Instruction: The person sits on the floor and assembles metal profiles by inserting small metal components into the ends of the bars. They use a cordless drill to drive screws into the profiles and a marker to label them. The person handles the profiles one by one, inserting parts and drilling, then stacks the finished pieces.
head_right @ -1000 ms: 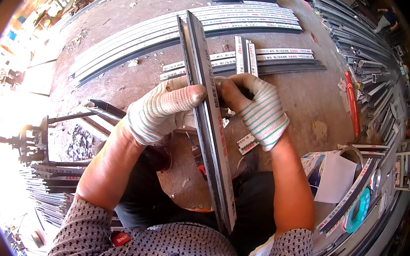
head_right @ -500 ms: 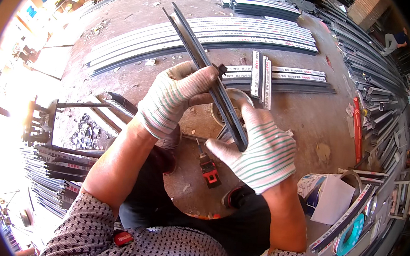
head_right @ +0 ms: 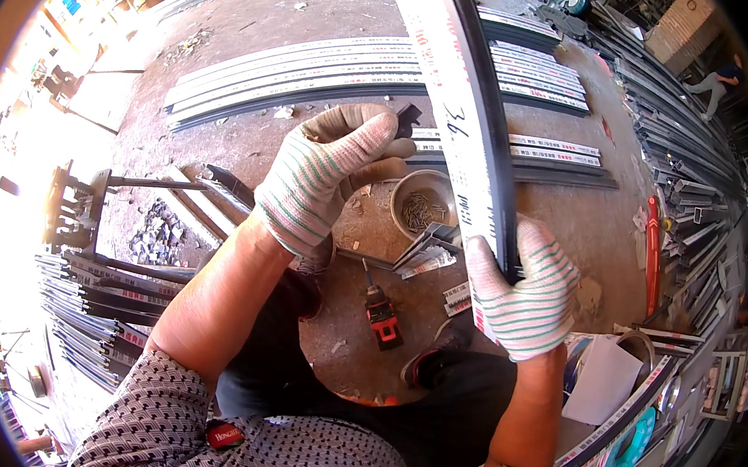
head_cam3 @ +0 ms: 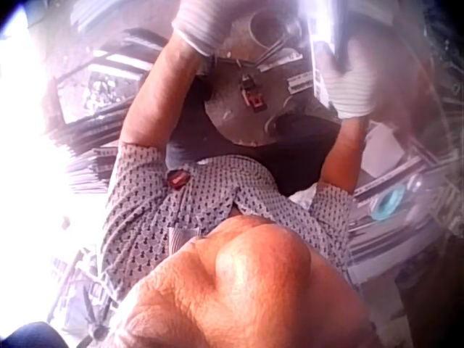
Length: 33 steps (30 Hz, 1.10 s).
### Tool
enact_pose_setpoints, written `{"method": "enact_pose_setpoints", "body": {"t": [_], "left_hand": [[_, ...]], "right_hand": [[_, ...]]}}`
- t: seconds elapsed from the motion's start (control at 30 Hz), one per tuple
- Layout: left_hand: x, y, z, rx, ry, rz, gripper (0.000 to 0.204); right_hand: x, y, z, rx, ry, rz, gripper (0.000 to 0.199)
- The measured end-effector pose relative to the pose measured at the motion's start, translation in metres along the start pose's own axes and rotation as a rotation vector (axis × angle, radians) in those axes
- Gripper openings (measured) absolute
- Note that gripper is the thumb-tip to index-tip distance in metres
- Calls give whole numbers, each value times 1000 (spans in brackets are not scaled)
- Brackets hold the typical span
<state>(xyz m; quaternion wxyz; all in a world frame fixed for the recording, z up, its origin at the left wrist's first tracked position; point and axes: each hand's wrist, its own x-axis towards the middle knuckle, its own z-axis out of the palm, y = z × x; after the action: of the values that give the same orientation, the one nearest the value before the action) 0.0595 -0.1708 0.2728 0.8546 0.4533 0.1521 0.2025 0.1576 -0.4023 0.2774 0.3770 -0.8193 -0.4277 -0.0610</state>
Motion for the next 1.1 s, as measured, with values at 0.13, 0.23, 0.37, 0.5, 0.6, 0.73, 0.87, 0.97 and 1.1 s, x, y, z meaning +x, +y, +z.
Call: {"method": "enact_pose_setpoints", "body": {"t": [0.13, 0.23, 0.37, 0.5, 0.6, 0.73, 0.87, 0.97, 1.1], "left_hand": [[3, -1, -9, 47, -26, 60, 13], [3, 3, -11, 54, -45, 72, 14], [3, 13, -11, -65, -71, 143, 23], [6, 20, -22, 29, -48, 272, 31], [7, 25, -28, 18, -33, 351, 28], [7, 26, -29, 18, -80, 403, 27], [7, 26, -35, 23, -232, 408, 34], [4, 27, -33, -14, -249, 401, 32], [1, 28, -34, -22, -333, 386, 36]], "right_hand": [[-5, 12, -5, 37, -30, 14, 22], [-7, 16, -5, 69, -35, -31, 16], [-12, 28, -15, 85, -103, -39, 19], [-18, 34, -22, 98, -165, -103, 20], [-17, 31, -23, 83, -220, -140, 21], [-19, 28, -24, 56, -240, -166, 22], [-20, 33, -20, 6, -221, -238, 25], [-20, 36, -18, -38, -195, -304, 25], [-20, 36, -20, -63, -188, -302, 27]]}}
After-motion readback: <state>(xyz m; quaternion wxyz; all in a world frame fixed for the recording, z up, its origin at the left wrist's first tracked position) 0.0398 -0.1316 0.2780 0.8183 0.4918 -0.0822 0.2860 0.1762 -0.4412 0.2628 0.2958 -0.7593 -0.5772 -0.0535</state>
